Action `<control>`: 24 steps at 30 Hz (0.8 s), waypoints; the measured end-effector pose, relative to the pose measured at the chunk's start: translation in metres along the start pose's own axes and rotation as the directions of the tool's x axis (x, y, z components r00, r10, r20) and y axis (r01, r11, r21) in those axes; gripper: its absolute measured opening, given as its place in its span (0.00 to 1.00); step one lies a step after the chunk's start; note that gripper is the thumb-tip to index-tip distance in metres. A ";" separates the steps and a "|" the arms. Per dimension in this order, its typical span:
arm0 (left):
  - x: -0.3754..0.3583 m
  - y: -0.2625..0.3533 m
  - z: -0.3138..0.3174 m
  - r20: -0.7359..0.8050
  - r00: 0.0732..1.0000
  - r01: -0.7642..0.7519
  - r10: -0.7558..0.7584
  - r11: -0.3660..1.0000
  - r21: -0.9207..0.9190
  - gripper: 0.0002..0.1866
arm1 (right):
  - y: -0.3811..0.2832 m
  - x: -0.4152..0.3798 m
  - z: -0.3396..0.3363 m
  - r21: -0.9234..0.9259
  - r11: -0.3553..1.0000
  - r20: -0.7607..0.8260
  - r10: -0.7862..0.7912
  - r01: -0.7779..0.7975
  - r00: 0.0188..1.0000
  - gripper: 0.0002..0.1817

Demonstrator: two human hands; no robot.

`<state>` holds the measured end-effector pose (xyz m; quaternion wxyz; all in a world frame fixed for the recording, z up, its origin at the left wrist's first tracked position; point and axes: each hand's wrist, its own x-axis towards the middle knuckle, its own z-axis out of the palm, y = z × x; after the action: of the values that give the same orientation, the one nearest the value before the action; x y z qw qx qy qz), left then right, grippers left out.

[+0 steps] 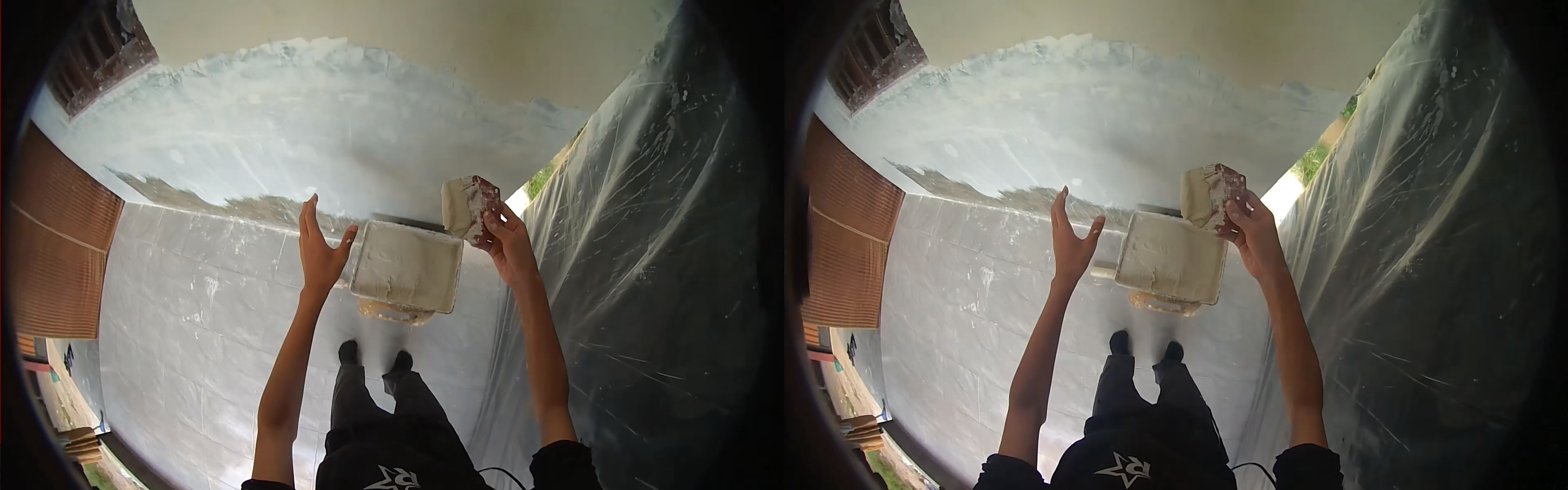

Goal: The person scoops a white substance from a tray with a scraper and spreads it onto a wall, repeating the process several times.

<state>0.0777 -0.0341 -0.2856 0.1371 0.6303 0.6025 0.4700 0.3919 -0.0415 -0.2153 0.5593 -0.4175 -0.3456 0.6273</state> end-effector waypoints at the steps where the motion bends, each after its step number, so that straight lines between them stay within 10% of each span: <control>1: 0.017 0.014 -0.011 -0.027 0.999 -0.047 0.047 0.999 -0.014 0.43 | -0.020 0.002 0.013 0.008 1.000 0.033 -0.026 0.026 0.999 0.14; 16: 0.244 0.168 -0.214 -0.435 0.793 -0.498 0.426 0.865 -0.060 0.35 | -0.262 0.027 0.234 0.049 0.855 0.353 -0.498 0.516 0.792 0.12; 24: 0.346 0.189 -0.308 -0.520 0.621 -0.693 0.587 0.721 -0.013 0.32 | -0.310 0.028 0.350 -0.040 0.745 0.215 -0.644 0.666 0.734 0.15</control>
<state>-0.0942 0.1076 0.1623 -0.1280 0.6479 0.2968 0.6897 0.2007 0.0395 0.2047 0.6844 -0.2390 -0.5568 0.4055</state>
